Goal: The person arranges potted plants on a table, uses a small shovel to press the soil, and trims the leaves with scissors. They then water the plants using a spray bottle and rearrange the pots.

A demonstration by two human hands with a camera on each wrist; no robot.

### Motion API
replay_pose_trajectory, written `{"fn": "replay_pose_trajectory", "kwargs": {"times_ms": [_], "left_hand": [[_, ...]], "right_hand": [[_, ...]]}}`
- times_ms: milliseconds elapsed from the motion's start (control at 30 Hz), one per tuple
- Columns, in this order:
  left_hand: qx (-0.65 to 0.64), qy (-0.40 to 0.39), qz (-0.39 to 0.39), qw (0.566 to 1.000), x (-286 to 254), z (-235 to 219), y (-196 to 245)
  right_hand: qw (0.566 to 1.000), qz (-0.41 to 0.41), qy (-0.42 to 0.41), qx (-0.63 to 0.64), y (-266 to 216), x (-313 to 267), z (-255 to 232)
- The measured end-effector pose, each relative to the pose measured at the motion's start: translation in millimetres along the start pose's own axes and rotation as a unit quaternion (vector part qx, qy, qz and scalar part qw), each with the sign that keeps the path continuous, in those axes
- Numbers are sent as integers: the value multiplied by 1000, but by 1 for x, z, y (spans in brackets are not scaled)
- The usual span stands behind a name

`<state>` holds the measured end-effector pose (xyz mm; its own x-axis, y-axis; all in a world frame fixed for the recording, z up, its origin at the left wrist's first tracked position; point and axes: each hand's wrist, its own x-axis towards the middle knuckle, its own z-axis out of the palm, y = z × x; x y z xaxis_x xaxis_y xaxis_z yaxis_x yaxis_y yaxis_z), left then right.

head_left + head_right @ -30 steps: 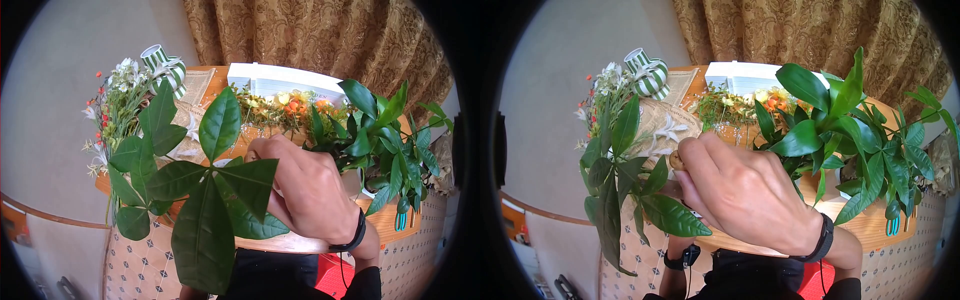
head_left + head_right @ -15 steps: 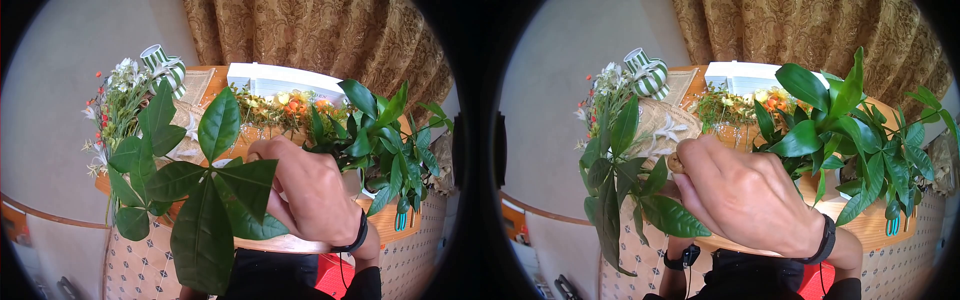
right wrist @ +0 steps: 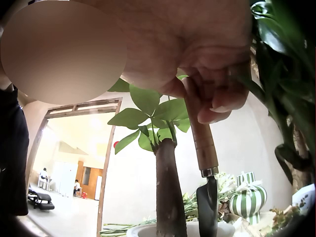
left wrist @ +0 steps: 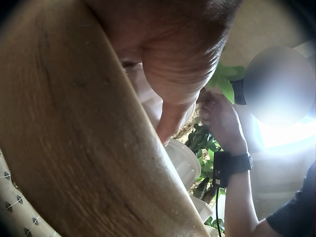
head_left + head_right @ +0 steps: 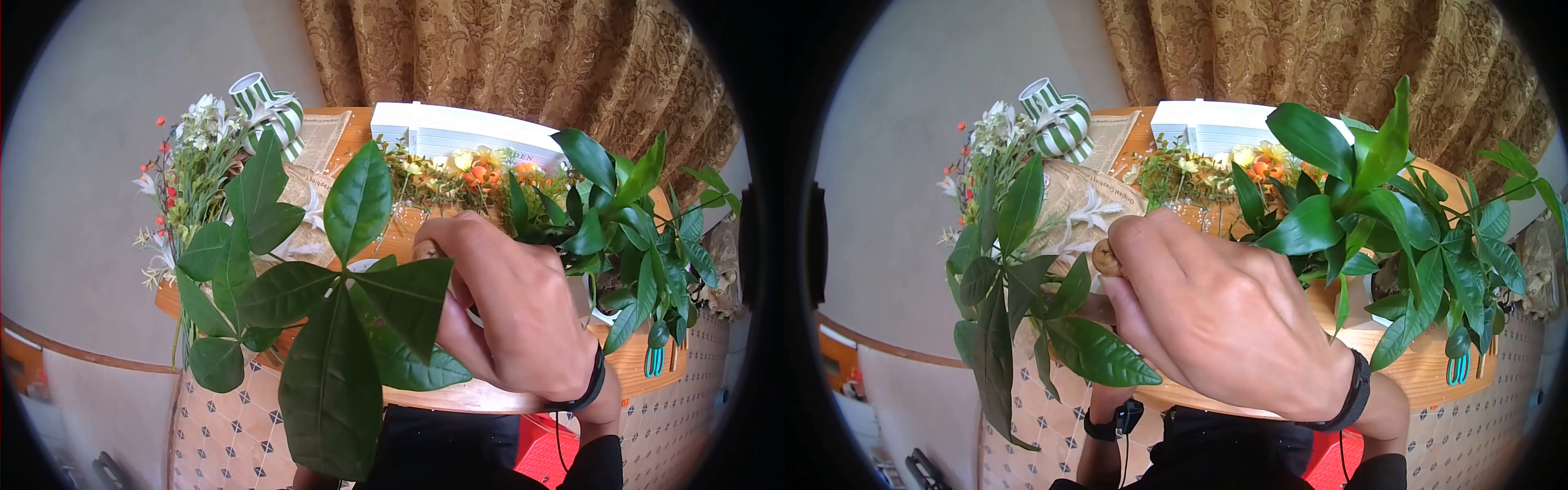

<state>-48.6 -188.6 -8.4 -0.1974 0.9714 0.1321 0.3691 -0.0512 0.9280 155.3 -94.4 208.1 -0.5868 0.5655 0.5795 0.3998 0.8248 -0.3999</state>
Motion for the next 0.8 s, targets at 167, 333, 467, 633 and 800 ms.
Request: {"fn": "replay_pose_trajectory", "kwargs": {"times_ms": [167,333,467,633,800], "left_hand": [[1,1,1,1000,0,1,0],[2,3,3,1000,1,0,1],[3,4,3,1000,1,1,1],[3,5,4,1000,2,2,1],[5,6,5,1000,2,3,1]], "right_hand": [[999,11,-34,5,0,-1,0],[999,-11,-39,3,4,-3,5],[1000,11,-25,2,0,-1,0],[999,-7,-30,14,5,-4,7],[1000,-4,-15,3,1,-1,1]]}}
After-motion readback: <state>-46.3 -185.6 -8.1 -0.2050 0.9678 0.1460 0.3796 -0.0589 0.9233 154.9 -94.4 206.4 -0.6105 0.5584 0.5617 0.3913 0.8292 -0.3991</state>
